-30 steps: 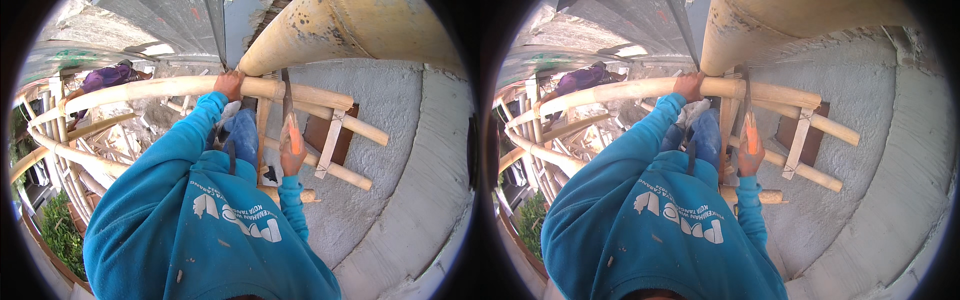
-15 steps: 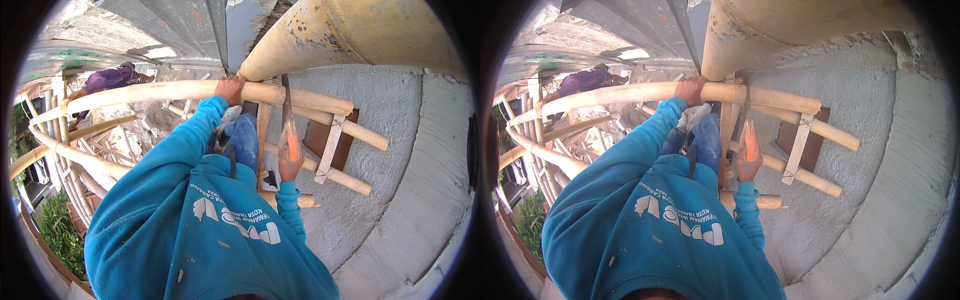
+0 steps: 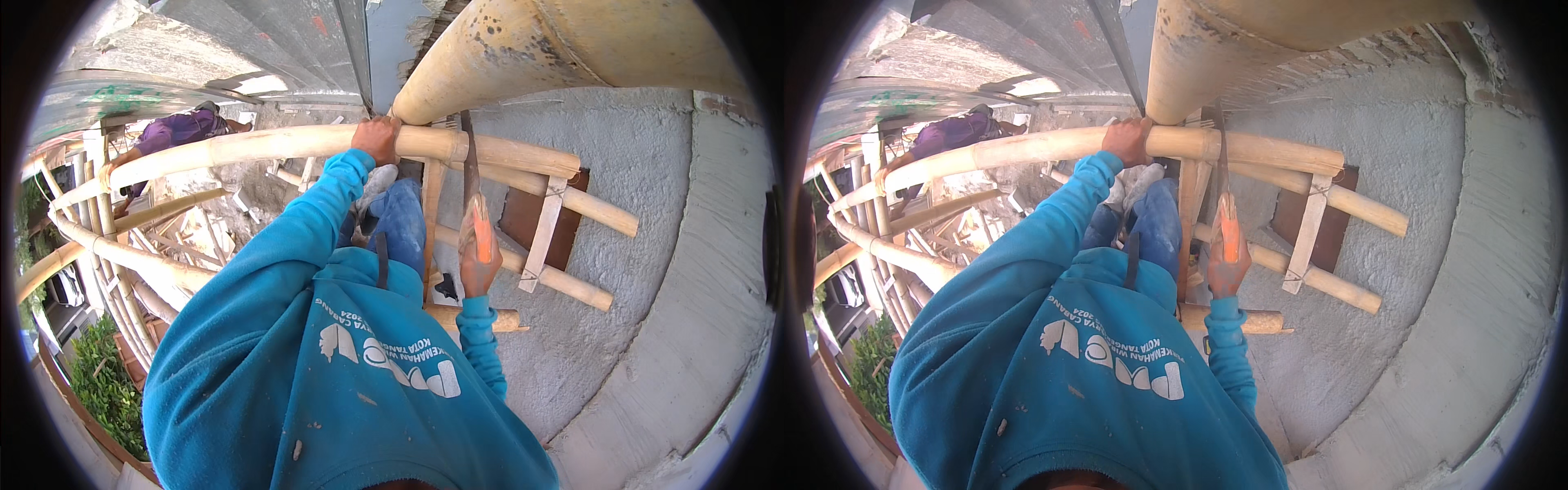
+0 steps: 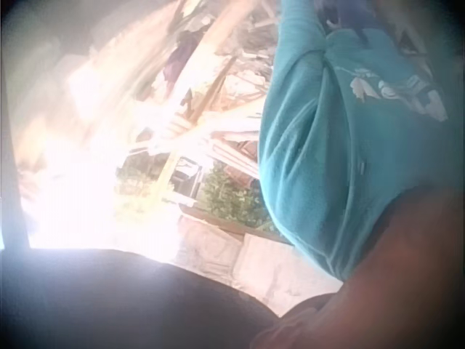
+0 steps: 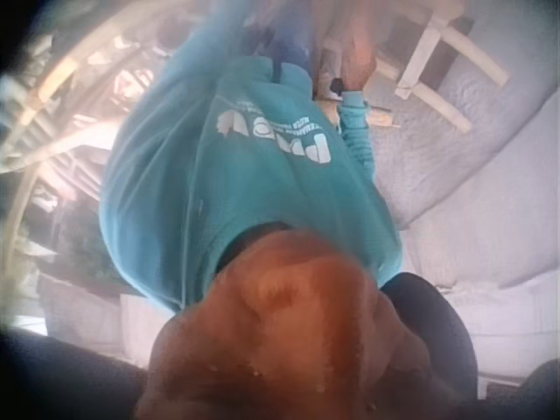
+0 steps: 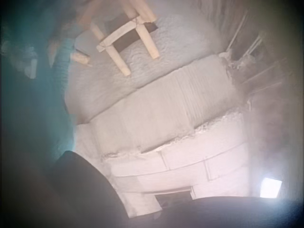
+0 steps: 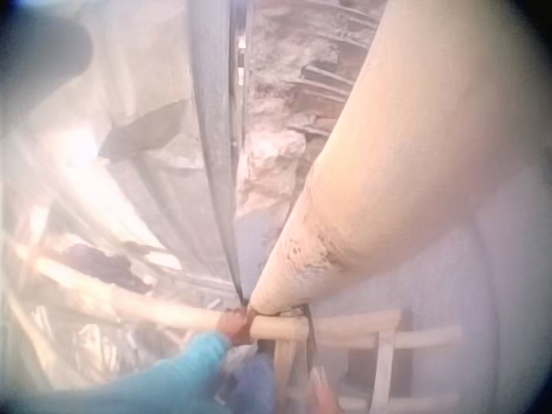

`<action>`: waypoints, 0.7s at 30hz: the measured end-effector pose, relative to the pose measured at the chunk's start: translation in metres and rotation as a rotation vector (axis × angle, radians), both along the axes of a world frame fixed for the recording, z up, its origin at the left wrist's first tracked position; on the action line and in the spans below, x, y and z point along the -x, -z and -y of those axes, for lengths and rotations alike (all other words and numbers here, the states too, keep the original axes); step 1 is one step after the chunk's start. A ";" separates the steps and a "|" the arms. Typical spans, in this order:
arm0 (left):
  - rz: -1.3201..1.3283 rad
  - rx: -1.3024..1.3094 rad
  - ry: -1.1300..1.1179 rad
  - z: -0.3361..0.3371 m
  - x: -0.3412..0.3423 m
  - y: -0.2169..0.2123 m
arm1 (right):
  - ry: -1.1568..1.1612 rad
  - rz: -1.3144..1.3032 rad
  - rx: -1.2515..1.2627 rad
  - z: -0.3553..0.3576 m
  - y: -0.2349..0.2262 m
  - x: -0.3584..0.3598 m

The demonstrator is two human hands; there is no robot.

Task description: The person assembles bamboo scaffolding by positioning bamboo poles, securing them with a hammer, and cutting them to size with a hand saw. They work on a partially constructed structure, adjusting and fastening the poles to create a stable framework.

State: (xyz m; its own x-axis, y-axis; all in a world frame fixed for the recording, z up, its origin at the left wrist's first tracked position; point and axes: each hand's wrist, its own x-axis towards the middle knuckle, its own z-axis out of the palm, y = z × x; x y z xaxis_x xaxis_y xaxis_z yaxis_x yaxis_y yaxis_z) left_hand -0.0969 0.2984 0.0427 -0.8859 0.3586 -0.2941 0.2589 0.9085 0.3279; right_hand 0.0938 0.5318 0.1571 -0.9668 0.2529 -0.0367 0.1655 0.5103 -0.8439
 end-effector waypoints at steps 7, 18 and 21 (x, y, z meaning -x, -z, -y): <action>-0.035 0.020 0.004 -0.006 -0.008 0.004 | -0.063 0.031 -0.059 -0.015 -0.015 -0.017; -0.050 -0.021 0.053 -0.006 -0.004 0.010 | 0.136 0.054 0.109 -0.016 0.076 0.086; -0.020 0.000 0.056 -0.008 0.000 0.000 | 0.196 0.118 0.136 -0.013 0.068 0.090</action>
State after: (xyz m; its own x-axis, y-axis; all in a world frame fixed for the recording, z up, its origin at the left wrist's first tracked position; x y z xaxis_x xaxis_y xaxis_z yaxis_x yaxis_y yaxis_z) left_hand -0.0970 0.3069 0.0429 -0.8700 0.4079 -0.2770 0.3160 0.8925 0.3218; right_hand 0.0036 0.5451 0.0888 -0.8871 0.4195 -0.1927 0.3511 0.3420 -0.8716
